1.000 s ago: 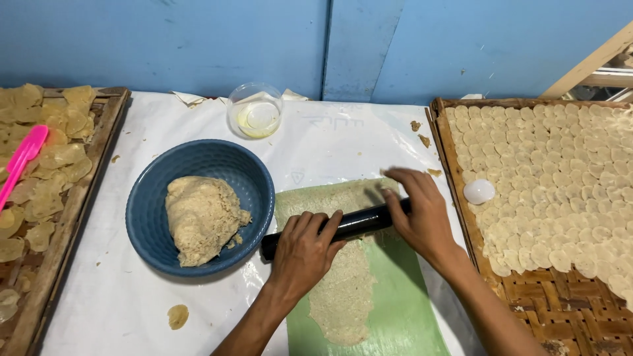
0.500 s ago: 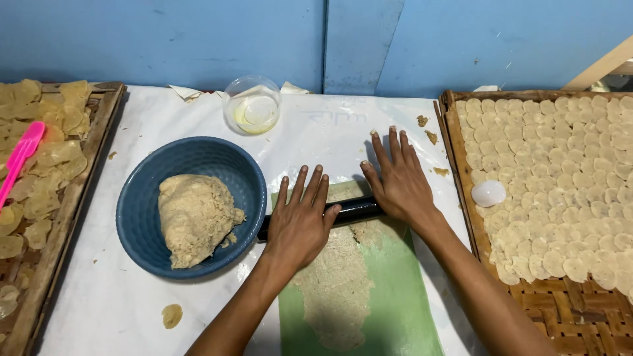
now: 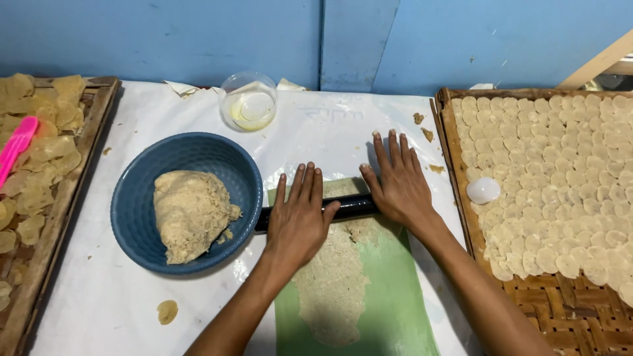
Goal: Flattening small pieces of dough with a roller and arranging them on a tray.
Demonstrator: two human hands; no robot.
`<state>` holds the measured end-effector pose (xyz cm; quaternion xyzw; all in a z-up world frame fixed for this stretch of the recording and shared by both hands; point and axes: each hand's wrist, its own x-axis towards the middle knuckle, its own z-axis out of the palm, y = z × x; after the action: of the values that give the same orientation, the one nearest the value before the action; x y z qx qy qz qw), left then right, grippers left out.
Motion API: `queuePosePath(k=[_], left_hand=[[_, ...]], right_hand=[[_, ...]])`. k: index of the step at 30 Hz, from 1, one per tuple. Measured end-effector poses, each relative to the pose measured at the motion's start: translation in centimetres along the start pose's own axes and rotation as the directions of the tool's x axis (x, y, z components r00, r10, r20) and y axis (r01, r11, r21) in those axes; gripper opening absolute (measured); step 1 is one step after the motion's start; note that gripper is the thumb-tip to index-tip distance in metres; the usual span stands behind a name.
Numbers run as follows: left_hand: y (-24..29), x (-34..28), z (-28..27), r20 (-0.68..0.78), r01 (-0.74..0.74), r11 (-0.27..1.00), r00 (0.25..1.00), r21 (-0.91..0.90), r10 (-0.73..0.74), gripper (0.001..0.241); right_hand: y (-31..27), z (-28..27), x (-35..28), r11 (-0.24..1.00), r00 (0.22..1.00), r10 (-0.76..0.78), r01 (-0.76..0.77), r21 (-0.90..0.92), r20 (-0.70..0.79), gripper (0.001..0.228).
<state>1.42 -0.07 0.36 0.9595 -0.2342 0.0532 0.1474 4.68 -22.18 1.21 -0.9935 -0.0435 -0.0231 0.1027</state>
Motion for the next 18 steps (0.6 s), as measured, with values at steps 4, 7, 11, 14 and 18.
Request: queuePosePath(k=[4, 7, 11, 14, 18], left_hand=[[1.7, -2.9, 0.2, -0.024, -0.002, 1.0, 1.0, -0.018, 0.002, 0.069], [2.1, -5.3, 1.8, -0.176, -0.116, 0.988, 0.975, 0.101, 0.132, 0.071], [1.7, -6.4, 1.6, -0.144, -0.173, 0.982, 0.972, 0.079, 0.183, 0.071], [0.8, -6.1, 1.0, -0.159, -0.153, 0.988, 0.976, -0.017, 0.148, 0.078], [-0.3, -5.2, 0.3, -0.123, -0.182, 0.973, 0.978, -0.139, 0.166, 0.077]], right_hand=[[0.8, 1.7, -2.9, 0.993, 0.992, -0.078, 0.069, -0.091, -0.096, 0.07], [1.4, 2.2, -5.1, 0.977, 0.962, -0.195, 0.173, -0.122, -0.193, 0.071], [1.6, 1.1, -8.0, 0.966, 0.945, -0.258, 0.248, -0.074, -0.2, 0.071], [0.6, -1.0, -11.7, 0.947, 0.945, -0.32, 0.318, -0.041, -0.066, 0.079], [0.2, -0.8, -18.7, 0.867, 0.85, -0.498, 0.496, 0.054, 0.172, 0.097]])
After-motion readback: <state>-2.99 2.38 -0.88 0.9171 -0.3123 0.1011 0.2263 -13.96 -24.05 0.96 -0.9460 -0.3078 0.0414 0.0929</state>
